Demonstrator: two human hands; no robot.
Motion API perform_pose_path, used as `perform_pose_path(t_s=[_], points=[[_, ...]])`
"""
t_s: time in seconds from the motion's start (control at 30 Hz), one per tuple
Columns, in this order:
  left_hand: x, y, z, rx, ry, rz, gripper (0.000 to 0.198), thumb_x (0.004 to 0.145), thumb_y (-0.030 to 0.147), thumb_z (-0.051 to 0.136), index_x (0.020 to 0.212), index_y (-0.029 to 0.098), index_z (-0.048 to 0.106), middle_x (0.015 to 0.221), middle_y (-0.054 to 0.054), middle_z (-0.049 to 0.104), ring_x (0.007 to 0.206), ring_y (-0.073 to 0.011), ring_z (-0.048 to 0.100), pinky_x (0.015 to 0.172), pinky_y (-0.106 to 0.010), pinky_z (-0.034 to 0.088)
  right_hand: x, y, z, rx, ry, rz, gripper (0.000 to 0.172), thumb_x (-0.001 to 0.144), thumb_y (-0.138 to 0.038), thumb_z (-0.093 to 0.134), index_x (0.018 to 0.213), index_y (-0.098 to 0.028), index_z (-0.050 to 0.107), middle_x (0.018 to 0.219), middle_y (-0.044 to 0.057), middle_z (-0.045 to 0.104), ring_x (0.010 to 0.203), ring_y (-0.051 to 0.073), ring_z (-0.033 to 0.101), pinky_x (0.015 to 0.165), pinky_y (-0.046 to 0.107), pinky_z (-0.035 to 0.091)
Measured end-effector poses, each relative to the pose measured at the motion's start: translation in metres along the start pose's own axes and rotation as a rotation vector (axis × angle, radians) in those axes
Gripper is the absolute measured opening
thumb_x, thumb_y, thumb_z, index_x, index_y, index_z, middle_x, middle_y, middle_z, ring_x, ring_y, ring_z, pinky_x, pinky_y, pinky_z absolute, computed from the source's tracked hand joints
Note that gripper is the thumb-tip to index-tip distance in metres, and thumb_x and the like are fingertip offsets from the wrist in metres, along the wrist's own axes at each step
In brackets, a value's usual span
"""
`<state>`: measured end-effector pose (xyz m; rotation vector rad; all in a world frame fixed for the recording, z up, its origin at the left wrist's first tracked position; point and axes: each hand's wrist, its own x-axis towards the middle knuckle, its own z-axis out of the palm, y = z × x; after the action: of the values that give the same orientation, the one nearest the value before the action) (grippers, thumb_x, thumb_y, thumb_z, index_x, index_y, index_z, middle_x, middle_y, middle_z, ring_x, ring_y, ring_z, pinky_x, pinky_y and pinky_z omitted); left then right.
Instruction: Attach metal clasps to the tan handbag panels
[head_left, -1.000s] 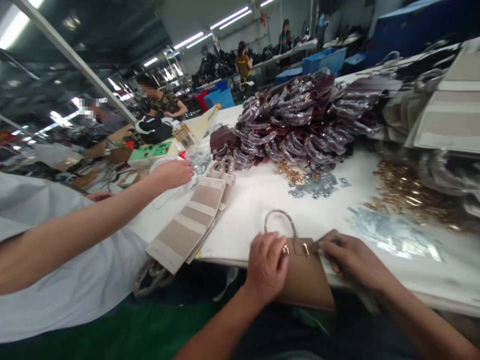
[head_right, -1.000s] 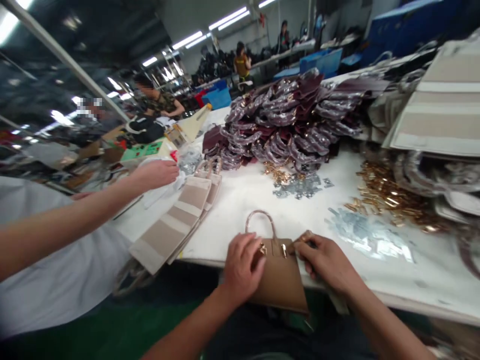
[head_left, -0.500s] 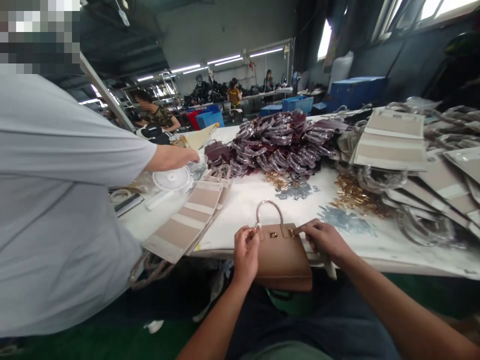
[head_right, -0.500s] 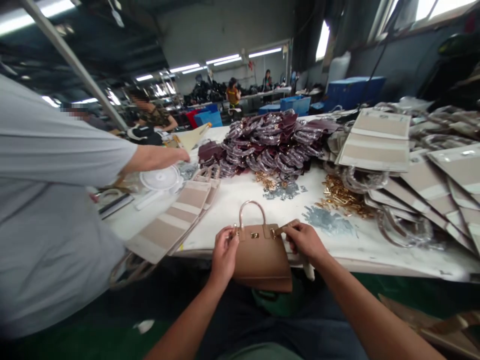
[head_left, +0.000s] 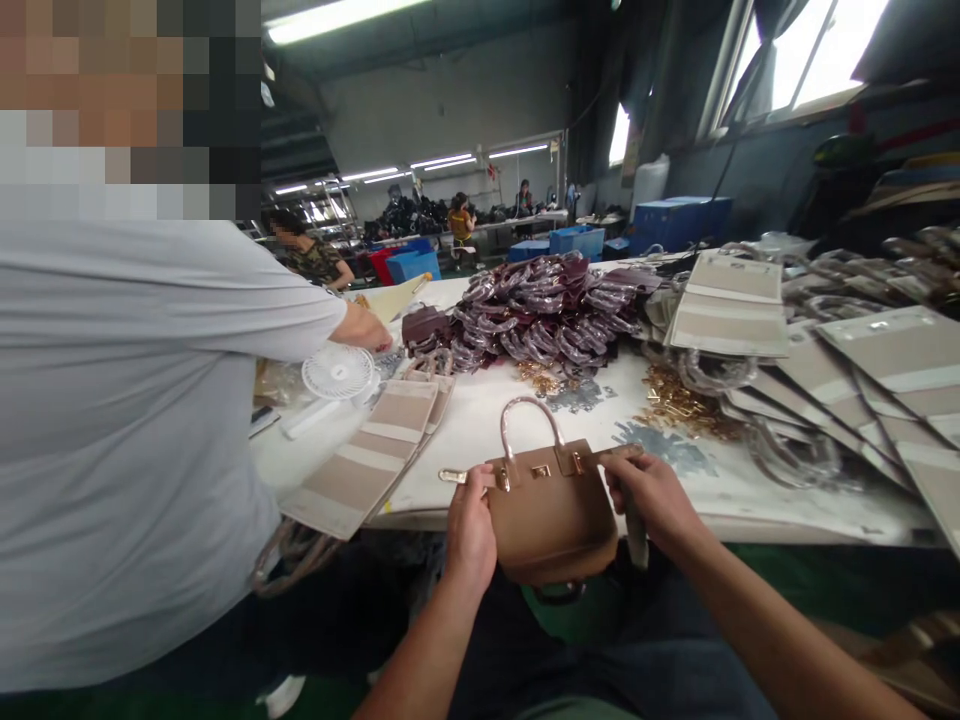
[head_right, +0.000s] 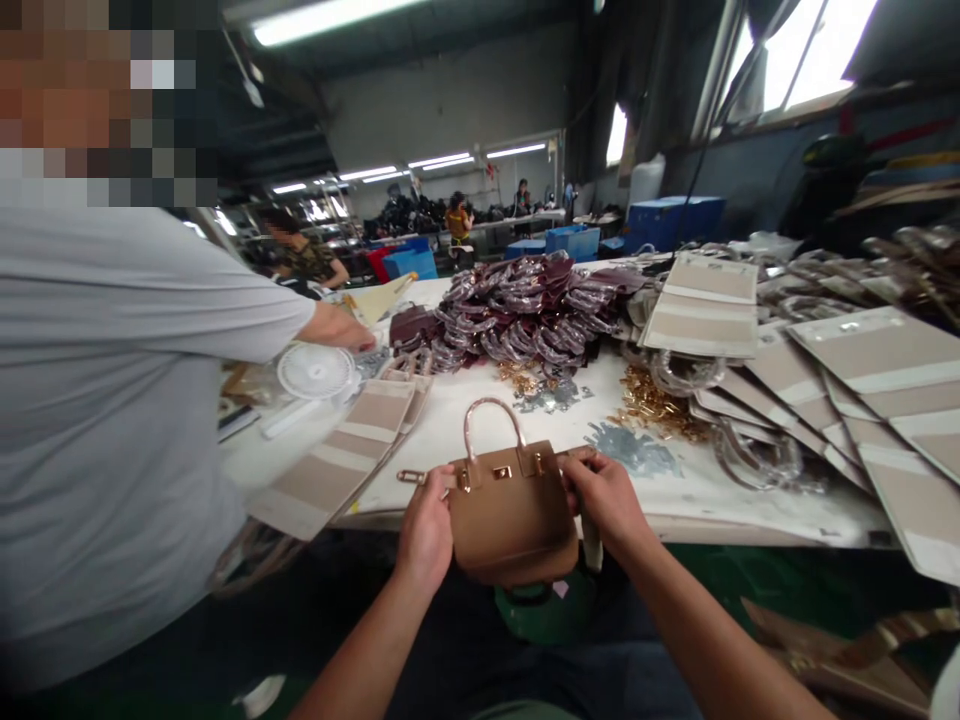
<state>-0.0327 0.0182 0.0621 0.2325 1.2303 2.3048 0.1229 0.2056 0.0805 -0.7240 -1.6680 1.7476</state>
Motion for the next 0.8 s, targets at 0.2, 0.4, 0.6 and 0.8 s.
perform_pose_path(t_s=[0.2, 0.4, 0.6, 0.8], points=[[-0.018, 0.014, 0.024, -0.126, -0.029, -0.040, 0.075, 0.066, 0.063, 0.090, 0.116, 0.019, 0.056, 0.119, -0.013, 0.071, 0.108, -0.0298, 0.068, 0.093, -0.046, 0.055, -0.018, -0.012, 0.004, -0.087, 0.031, 0.008, 0.054, 0.085, -0.068, 0.072, 0.077, -0.018, 0.055, 0.058, 0.001, 0.057, 0.050, 0.014, 0.052, 0.052, 0.026, 0.042], [-0.063, 0.030, 0.067, -0.232, -0.105, 0.052, 0.060, 0.074, 0.058, 0.087, 0.115, 0.018, 0.072, 0.127, -0.012, 0.070, 0.127, -0.0306, 0.062, 0.111, -0.042, 0.048, -0.044, -0.004, 0.043, -0.323, 0.000, -0.443, 0.047, 0.082, -0.067, 0.075, 0.096, -0.022, 0.076, 0.085, 0.006, 0.075, 0.076, 0.023, 0.073, 0.068, 0.029, 0.060], [-0.090, 0.040, 0.085, -0.373, -0.087, 0.088, 0.063, 0.057, 0.061, 0.096, 0.099, 0.018, 0.080, 0.121, -0.017, 0.072, 0.125, -0.0392, 0.064, 0.112, -0.053, 0.049, -0.054, -0.025, 0.070, -0.363, 0.058, -1.071, 0.034, 0.097, -0.034, 0.073, 0.130, -0.035, 0.069, 0.115, -0.002, 0.073, 0.102, 0.013, 0.074, 0.088, 0.015, 0.060], [-0.122, 0.061, 0.092, -0.262, -0.159, 0.171, 0.058, 0.063, 0.061, 0.093, 0.102, 0.020, 0.081, 0.132, -0.014, 0.069, 0.139, -0.0358, 0.055, 0.121, -0.049, 0.043, -0.082, -0.059, 0.069, -0.306, 0.035, -1.050, 0.020, 0.102, -0.025, 0.066, 0.119, -0.029, 0.074, 0.109, 0.002, 0.073, 0.097, 0.013, 0.072, 0.086, 0.019, 0.058]])
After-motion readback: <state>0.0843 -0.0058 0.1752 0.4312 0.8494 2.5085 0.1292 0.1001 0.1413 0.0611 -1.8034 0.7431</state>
